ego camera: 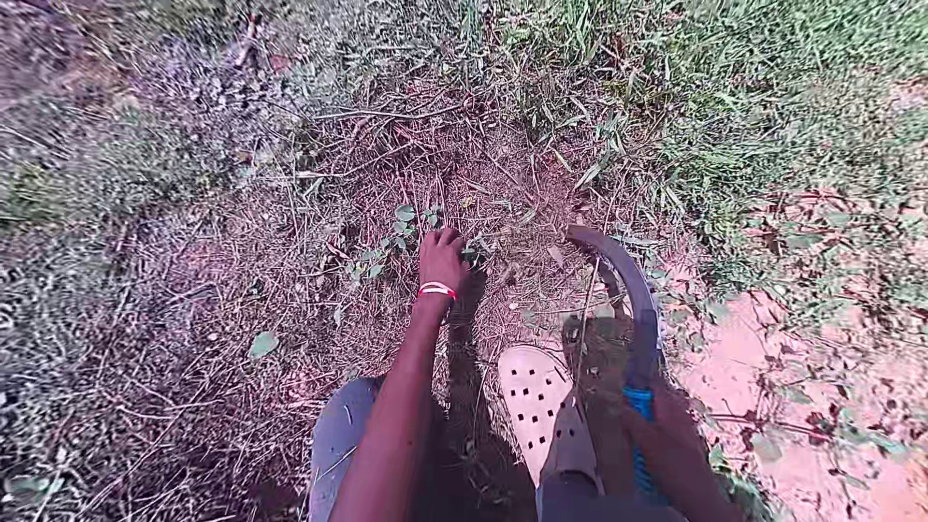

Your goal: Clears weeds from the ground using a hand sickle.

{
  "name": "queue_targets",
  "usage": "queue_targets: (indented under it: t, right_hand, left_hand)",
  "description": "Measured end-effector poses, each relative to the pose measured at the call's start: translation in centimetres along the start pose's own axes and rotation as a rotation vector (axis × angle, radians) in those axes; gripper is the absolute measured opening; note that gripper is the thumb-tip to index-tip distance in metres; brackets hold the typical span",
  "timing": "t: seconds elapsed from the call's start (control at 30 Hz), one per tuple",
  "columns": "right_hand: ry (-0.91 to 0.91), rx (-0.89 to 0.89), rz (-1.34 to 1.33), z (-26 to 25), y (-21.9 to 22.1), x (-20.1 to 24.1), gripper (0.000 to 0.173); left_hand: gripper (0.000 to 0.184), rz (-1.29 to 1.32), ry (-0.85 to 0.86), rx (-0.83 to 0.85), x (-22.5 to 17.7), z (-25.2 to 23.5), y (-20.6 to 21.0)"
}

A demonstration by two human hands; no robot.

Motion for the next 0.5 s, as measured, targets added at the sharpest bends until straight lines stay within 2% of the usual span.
queue_targets:
  t: [0.07,0.17,0.27,0.33,0.4,0.47,0.5]
  right_hand:
    - [-0.145,-0.02,0.166,-2.4,-0.3,1.7,0.058]
    - [-0.345,-0.09,0.256,-7.0,-0.5,5.6,0.06]
    - [-0.325,-0.033,0.317,-10.8,0.6,9.3,0.057]
    - [-0.211,0.153,0.483,-12.4,2.1,10.2,0.057]
    - [-0.135,0.36,0.7,-11.4,3.6,8.5,0.06]
    - [-0.134,0.382,0.719,-7.3,4.1,4.4,0.057]
    - [-0.143,0.321,0.644,-4.7,3.7,2.0,0.056]
  left_hand:
    - [0.037,-0.007,-0.008,0.007,-0.4,0.1,-0.1]
    - [0.035,0.006,-0.016,-0.005,-0.6,0.1,-0.3]
    - [0.033,0.021,-0.009,-0.027,-0.4,0.2,-0.3]
    - [0.033,0.027,-0.006,-0.038,-0.3,0.2,-0.2]
    - [0.032,0.011,-0.008,-0.027,-0.2,0.3,-0.3]
    - [0.033,0.02,0.009,-0.006,-0.1,0.4,-0.5]
    - [0.031,0.028,0.026,0.005,-0.1,0.3,-0.7]
Point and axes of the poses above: each hand's wrist, its own z-axis away from the middle knuckle, its own y-axis out of the palm, x = y × z, the point moved 1 cm from there along -z, towards the middle knuckle, and after that the axes turned 11 degrees about -y, right-handed, at the moved point
